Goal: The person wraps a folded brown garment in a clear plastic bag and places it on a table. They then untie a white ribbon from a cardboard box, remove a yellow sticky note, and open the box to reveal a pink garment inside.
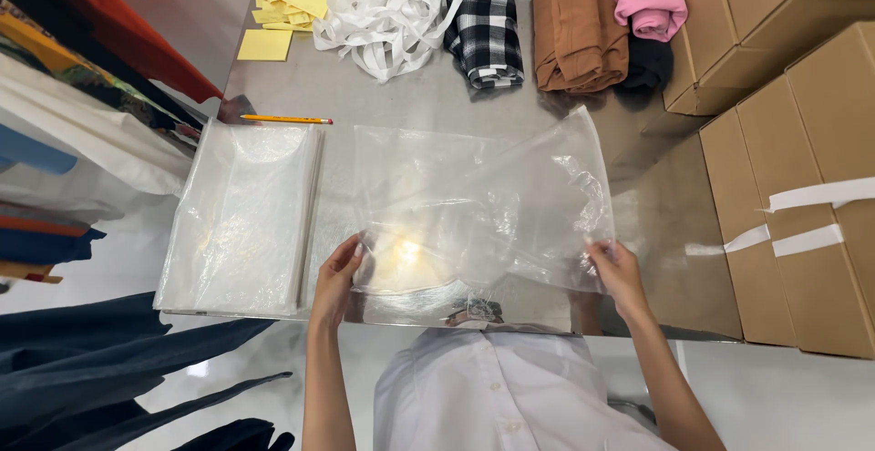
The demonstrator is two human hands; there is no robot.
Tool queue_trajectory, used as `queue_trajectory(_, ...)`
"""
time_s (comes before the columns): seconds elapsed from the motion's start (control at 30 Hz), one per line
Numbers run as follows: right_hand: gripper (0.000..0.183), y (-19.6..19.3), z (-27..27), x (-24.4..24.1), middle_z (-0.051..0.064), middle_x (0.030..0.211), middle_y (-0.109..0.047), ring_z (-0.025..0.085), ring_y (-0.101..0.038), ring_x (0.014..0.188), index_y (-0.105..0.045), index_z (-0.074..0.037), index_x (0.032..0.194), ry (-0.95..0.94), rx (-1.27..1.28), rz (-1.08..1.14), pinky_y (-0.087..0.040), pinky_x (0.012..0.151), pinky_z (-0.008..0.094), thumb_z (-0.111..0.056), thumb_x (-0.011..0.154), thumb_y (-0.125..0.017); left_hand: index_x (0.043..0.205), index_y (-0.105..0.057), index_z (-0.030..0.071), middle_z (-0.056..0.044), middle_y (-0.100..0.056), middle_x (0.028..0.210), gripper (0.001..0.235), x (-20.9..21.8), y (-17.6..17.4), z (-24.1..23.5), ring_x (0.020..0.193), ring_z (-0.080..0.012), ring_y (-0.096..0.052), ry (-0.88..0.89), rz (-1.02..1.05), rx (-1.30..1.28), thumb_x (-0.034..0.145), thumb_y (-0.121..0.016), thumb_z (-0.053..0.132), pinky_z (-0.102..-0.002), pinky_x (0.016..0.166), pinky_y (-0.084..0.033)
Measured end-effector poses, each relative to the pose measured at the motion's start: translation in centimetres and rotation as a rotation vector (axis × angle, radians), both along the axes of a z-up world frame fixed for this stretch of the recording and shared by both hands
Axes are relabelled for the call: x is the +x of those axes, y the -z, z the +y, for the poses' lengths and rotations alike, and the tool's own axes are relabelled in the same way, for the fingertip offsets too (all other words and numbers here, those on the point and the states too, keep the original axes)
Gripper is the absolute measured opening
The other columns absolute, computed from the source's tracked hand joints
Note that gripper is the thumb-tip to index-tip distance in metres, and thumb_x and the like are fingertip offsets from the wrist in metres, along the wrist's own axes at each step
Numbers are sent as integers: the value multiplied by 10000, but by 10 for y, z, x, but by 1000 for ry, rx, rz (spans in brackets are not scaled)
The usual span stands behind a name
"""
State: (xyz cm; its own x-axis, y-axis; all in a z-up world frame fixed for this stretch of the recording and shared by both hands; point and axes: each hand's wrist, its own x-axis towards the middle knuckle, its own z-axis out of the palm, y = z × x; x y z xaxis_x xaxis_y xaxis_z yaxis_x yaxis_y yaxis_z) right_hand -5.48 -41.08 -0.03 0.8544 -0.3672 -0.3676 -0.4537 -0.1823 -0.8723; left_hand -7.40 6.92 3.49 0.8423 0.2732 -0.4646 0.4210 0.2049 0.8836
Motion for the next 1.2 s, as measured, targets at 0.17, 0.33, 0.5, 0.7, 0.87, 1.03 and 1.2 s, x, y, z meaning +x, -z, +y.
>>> queue_trajectory(0.17, 316, 1, -1, 12, -27, 715, -572, 56, -543, 634, -617, -117, 855, 101, 51, -127, -430, 570, 177, -348, 1070, -600, 1542, -429, 116, -257, -443, 1538, 638, -1, -41, -19, 1350, -442, -493, 109, 11, -5, 943, -639, 57, -495, 1048, -481)
queue_trajectory(0.33, 395, 21, -39, 24, 45, 623, -544, 157, -530, 559, -602, -74, 788, 7, -206, -244, -412, 495, 266, -285, 1117, -544, 1472, -519, 51, -256, -666, 1148, 692, 19, 34, -6, 967, -305, -673, 42, 39, 73, 845, -811, 81, -398, 826, -554)
queue_trajectory(0.5, 219, 14, -57, 15, 101, 712, -637, 237, -596, 647, -636, -90, 965, 56, -546, -356, -476, 620, 355, -257, 1107, -633, 1132, -734, 37, -106, -738, 953, 293, 23, 11, -11, 787, -147, -654, -155, -132, 219, 907, -812, 208, -279, 714, -557)
queue_trajectory(0.7, 169, 27, -52, 0, 107, 857, -714, 287, -671, 753, -646, -96, 1041, 22, -498, -169, -505, 694, 416, -264, 1050, -643, 1082, -770, 15, -197, -764, 939, 360, 4, 23, 4, 797, -296, -771, 111, 244, 361, 913, -781, 333, -390, 677, -643)
queue_trajectory(0.87, 234, 70, -78, 8, 37, 808, -744, 237, -721, 731, -681, -134, 955, -62, -531, -23, -541, 690, 389, -366, 968, -704, 1018, -791, 78, -107, -753, 812, 185, 3, 69, 15, 700, -210, -711, 3, 123, 454, 896, -788, 217, -332, 625, -574)
queue_trajectory(1.03, 276, 57, -74, 18, 87, 833, -761, 301, -732, 872, -714, -122, 981, -149, -513, 91, -533, 763, 431, -383, 893, -716, 964, -761, 65, -71, -723, 744, 170, -1, 64, 18, 637, -156, -661, -108, 63, 482, 940, -753, 234, -304, 625, -543)
queue_trajectory(1.2, 394, -20, 5, 51, 215, 1110, -598, 431, -549, 1147, -596, 34, 1187, -349, -772, -765, -367, 1049, 526, 7, 841, -781, 1088, -708, -8, -103, -696, 886, 219, 2, 54, 15, 766, -131, -617, -133, -87, 216, 929, -755, 134, -257, 729, -564)
